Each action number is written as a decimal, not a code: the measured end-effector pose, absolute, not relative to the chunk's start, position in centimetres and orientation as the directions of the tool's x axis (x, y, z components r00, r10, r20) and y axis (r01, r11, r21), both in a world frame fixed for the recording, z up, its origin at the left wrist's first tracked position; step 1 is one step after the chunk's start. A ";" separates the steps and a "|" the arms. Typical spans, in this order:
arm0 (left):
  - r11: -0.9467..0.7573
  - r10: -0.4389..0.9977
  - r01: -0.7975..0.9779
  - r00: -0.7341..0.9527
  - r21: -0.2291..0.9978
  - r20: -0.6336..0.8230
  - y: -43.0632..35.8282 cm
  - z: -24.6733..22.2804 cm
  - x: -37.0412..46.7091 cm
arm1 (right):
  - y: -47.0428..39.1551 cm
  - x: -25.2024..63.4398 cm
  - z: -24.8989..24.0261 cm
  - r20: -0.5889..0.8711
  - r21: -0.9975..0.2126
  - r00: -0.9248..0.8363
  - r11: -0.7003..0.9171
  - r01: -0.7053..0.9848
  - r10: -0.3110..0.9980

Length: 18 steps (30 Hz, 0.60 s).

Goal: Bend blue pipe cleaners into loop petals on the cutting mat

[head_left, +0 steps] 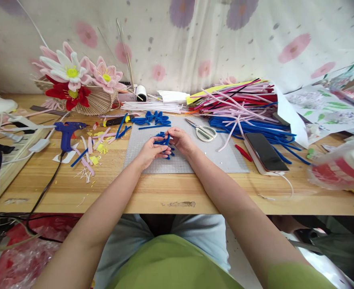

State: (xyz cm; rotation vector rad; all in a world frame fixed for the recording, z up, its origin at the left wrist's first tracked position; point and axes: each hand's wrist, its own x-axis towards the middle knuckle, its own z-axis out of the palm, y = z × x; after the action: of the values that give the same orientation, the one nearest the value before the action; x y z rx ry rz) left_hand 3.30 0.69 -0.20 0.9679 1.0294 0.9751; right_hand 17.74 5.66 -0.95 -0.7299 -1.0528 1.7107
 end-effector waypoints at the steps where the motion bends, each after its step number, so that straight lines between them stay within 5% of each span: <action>1: 0.236 0.964 -0.157 0.162 0.959 -0.211 0.9 -0.3 3.1 | 5.7 17.8 -0.9 0.013 -0.915 -0.357 -0.132 -0.380 0.934; 5: 0.017 1.000 0.181 -0.020 0.983 -0.013 1.5 -0.7 2.2 | 5.8 18.3 -0.7 0.094 -0.983 -0.237 0.051 -0.179 0.967; 9: -0.198 0.958 0.673 -0.020 0.713 0.285 1.5 -0.3 1.6 | 6.6 18.8 -1.4 0.104 -0.992 -0.005 0.104 -0.079 0.995; 18: -0.088 0.934 0.924 -0.053 0.373 0.352 6.5 -0.7 -0.6 | 8.0 18.9 -3.4 0.098 -0.995 0.149 0.099 0.001 0.984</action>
State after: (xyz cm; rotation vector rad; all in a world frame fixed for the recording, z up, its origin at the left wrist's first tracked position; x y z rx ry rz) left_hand -0.62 6.54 -0.73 2.1477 2.1075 0.8304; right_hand 18.90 7.95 -3.36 -1.1992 -1.1390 1.0308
